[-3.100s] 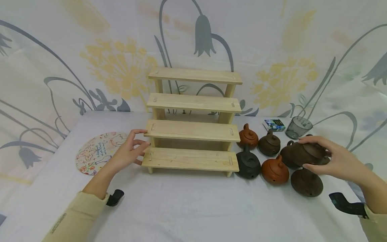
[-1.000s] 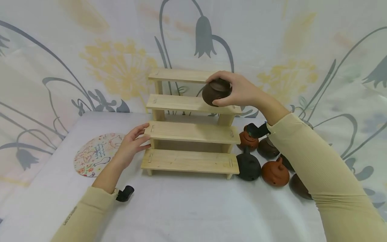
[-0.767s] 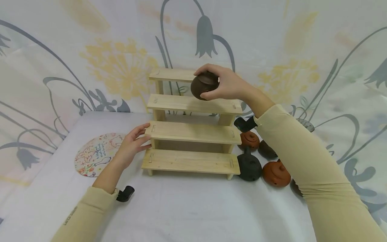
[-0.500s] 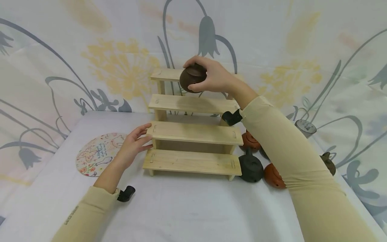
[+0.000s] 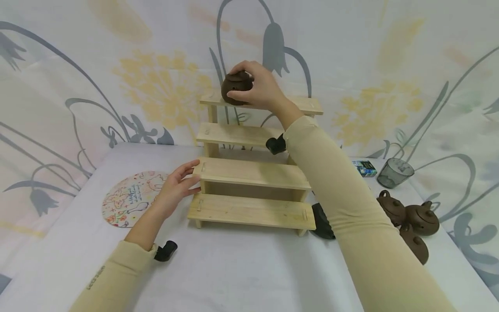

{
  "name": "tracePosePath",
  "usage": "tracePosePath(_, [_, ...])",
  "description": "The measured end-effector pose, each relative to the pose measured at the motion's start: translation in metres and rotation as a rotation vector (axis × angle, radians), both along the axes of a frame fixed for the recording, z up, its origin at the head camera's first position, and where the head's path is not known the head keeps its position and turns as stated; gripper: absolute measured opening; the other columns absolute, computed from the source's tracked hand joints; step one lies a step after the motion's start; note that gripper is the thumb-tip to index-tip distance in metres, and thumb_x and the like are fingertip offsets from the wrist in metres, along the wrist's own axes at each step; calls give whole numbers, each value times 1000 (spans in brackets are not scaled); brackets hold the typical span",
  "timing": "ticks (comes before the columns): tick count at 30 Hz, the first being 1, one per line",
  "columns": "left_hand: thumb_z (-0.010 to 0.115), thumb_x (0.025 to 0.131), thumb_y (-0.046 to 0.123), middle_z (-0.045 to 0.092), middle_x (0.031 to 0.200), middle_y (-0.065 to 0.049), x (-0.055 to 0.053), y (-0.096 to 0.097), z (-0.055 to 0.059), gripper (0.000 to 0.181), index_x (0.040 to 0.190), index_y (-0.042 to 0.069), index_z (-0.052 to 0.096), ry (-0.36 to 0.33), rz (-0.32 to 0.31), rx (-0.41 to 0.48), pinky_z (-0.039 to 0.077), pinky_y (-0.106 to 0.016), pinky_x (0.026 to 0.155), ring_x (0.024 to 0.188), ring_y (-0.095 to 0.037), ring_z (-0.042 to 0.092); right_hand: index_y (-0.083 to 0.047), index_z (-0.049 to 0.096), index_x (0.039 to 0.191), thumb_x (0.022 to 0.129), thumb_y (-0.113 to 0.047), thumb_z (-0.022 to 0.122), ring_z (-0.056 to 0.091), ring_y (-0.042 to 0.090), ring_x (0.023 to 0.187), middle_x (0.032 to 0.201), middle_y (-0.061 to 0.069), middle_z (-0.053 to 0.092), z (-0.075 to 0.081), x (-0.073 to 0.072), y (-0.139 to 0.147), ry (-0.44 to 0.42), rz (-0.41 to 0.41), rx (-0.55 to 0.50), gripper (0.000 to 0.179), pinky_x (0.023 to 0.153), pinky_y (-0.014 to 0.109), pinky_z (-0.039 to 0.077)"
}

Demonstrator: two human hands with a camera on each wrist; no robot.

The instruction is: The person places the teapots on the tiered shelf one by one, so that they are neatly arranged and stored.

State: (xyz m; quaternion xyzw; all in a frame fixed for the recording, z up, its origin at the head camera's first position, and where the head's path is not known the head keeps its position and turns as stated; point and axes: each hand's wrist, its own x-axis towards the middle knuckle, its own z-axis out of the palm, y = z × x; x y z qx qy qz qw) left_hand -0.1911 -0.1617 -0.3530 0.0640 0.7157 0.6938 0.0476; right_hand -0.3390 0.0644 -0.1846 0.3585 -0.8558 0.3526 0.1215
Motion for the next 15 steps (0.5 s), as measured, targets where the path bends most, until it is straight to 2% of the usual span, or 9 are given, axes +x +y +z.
tracePosePath(6, [49,97,9,33,133,-20,-3,6,0,52,144,3,30,-6,-17,11,46,-42,94,112,-24,46,-5,51,130,78,-11,76,41,15,119,131,7,46,-6,-4,12,-17,54,-31,58,98,21,36])
tracePosePath(9, [49,96,9,34,133,-20,-5,8,0,51,144,3,30,-8,-15,11,46,-42,94,113,-26,47,-6,49,134,79,-7,74,39,15,124,137,7,41,-7,-3,17,-2,66,5,60,101,20,34])
tracePosePath(13, [48,97,9,34,134,-21,-5,8,0,51,144,2,29,-4,-20,7,45,-44,95,115,-29,45,-10,47,136,80,-11,73,40,17,125,143,7,34,-7,1,20,0,8,49,62,96,22,42])
tracePosePath(15, [48,97,10,33,135,-22,-5,9,0,52,144,2,29,-3,-29,7,44,-44,96,115,-30,44,-11,48,136,80,-10,74,41,18,125,143,5,33,-7,6,24,-25,-27,34,62,93,25,46])
